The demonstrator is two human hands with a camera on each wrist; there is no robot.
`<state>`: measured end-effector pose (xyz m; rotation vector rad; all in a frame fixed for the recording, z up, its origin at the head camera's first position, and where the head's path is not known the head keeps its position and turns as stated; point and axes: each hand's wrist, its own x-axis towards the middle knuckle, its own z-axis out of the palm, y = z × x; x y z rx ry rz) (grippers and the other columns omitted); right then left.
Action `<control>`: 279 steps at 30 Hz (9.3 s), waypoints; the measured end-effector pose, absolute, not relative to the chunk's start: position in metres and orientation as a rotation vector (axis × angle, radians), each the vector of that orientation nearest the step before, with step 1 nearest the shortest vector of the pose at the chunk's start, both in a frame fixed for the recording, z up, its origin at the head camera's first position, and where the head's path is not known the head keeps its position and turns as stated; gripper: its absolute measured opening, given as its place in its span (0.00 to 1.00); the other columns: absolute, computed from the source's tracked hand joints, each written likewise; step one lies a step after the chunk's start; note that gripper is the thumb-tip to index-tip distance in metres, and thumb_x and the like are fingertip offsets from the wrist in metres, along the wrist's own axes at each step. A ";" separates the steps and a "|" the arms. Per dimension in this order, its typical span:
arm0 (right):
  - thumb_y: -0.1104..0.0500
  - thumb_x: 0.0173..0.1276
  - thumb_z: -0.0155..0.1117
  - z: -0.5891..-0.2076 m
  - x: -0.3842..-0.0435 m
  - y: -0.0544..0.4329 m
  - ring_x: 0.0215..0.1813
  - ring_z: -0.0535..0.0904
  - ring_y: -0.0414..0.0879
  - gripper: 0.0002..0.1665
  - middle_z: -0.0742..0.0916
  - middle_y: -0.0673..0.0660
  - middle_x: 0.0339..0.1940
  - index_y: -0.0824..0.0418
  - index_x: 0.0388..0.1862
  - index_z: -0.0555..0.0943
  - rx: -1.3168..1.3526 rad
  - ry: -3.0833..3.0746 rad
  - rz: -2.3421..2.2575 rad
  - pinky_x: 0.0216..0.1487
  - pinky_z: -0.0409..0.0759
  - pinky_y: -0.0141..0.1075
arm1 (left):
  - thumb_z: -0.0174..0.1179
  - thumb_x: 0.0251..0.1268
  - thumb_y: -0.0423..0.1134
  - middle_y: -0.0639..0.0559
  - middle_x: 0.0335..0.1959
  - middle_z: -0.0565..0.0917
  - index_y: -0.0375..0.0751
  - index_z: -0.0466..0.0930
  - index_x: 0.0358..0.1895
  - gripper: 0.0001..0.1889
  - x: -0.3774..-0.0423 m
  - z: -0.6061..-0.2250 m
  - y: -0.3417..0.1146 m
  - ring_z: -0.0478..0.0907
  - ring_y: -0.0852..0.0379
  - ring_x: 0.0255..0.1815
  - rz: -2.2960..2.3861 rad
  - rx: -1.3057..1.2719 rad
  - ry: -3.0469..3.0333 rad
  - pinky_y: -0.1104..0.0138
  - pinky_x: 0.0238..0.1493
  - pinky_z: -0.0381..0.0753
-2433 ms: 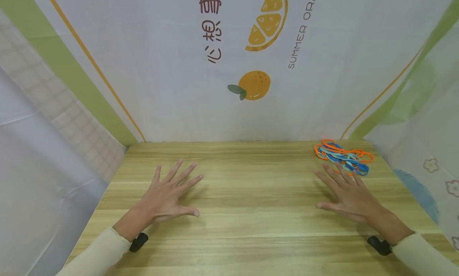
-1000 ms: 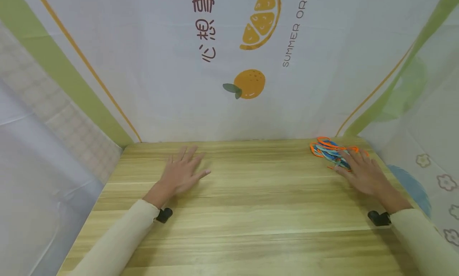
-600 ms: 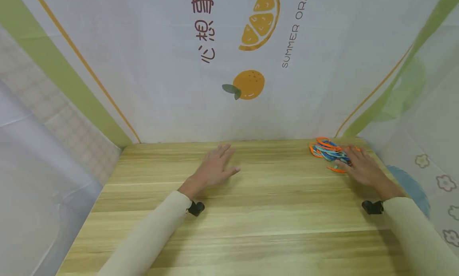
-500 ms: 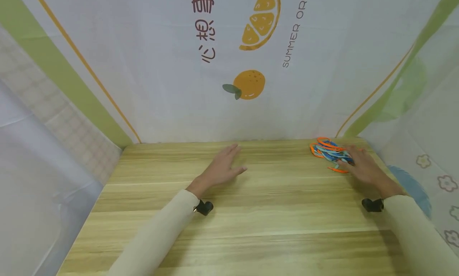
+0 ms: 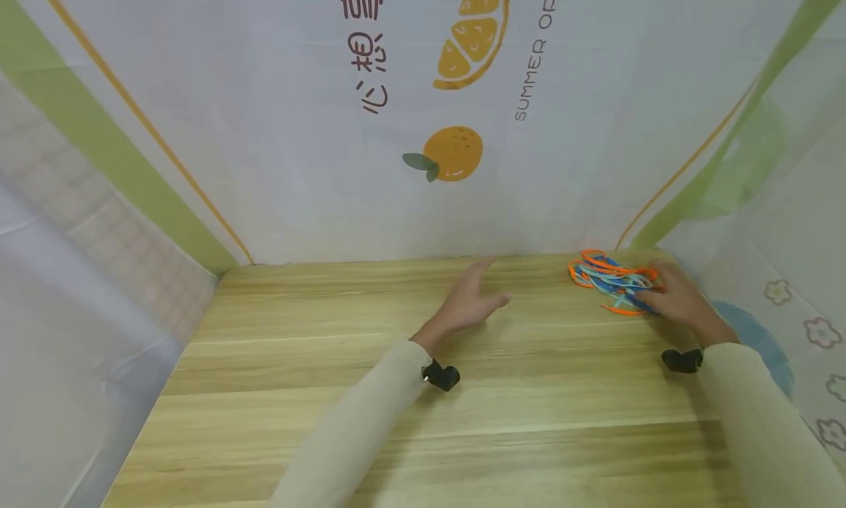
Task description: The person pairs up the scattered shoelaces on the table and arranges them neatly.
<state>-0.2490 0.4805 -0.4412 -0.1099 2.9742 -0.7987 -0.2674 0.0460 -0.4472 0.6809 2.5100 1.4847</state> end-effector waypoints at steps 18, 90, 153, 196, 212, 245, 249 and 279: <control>0.65 0.75 0.58 -0.452 -0.260 0.458 0.78 0.56 0.87 0.43 0.61 0.89 0.78 0.79 0.84 0.58 -0.283 2.879 -0.735 0.71 0.60 0.78 | 0.61 0.82 0.48 0.44 0.89 0.60 0.43 0.58 0.89 0.39 -0.264 -0.456 0.089 0.57 0.48 0.88 0.786 0.903 2.731 0.56 0.85 0.59; 0.68 0.69 0.74 -0.460 -0.116 0.251 0.76 0.77 0.63 0.42 0.79 0.64 0.79 0.48 0.80 0.79 -1.465 2.830 -0.474 0.66 0.82 0.59 | 0.74 0.70 0.42 0.44 0.81 0.72 0.40 0.80 0.75 0.32 -0.131 -0.453 -0.081 0.69 0.40 0.81 0.706 1.248 2.644 0.47 0.78 0.70; 0.66 0.64 0.83 -0.427 -0.102 0.220 0.36 0.77 0.32 0.17 0.84 0.33 0.36 0.45 0.37 0.86 -1.361 2.644 -1.022 0.39 0.79 0.33 | 0.76 0.71 0.41 0.58 0.53 0.90 0.44 0.91 0.58 0.15 -0.105 -0.435 -0.057 0.80 0.61 0.52 1.101 1.444 2.620 0.74 0.52 0.76; 0.71 0.70 0.75 -0.381 -0.110 0.209 0.34 0.76 0.30 0.18 0.87 0.38 0.35 0.45 0.37 0.86 -1.426 2.475 -1.250 0.30 0.79 0.30 | 0.71 0.75 0.37 0.65 0.37 0.88 0.49 0.90 0.39 0.03 -0.109 -0.394 -0.074 0.81 0.69 0.40 1.464 1.175 2.402 0.60 0.46 0.87; 0.70 0.74 0.72 -0.370 -0.118 0.225 0.29 0.73 0.32 0.13 0.86 0.42 0.33 0.51 0.39 0.88 -1.278 2.353 -1.295 0.27 0.73 0.29 | 0.70 0.78 0.40 0.60 0.42 0.91 0.49 0.91 0.40 0.04 -0.112 -0.386 -0.093 0.87 0.63 0.48 1.499 1.025 2.406 0.61 0.53 0.86; 0.67 0.82 0.67 -0.355 -0.134 0.288 0.29 0.76 0.43 0.11 0.84 0.46 0.32 0.52 0.40 0.87 -0.908 2.447 -1.297 0.28 0.76 0.37 | 0.68 0.81 0.46 0.61 0.39 0.90 0.48 0.92 0.41 0.08 -0.124 -0.364 -0.129 0.83 0.56 0.41 1.449 0.855 2.375 0.62 0.43 0.81; 0.67 0.82 0.65 -0.355 -0.135 0.299 0.32 0.77 0.48 0.11 0.84 0.49 0.33 0.52 0.40 0.86 -0.872 2.467 -1.317 0.31 0.76 0.40 | 0.66 0.82 0.44 0.60 0.39 0.91 0.49 0.92 0.42 0.08 -0.123 -0.362 -0.133 0.87 0.52 0.46 1.469 0.832 2.330 0.56 0.52 0.85; 0.72 0.85 0.54 -0.382 -0.167 0.386 0.36 0.70 0.53 0.12 0.69 0.56 0.26 0.66 0.39 0.81 -0.641 2.371 -1.548 0.36 0.67 0.43 | 0.61 0.85 0.37 0.49 0.42 0.89 0.39 0.90 0.45 0.10 -0.139 -0.357 -0.185 0.83 0.47 0.49 1.563 0.669 2.362 0.59 0.57 0.81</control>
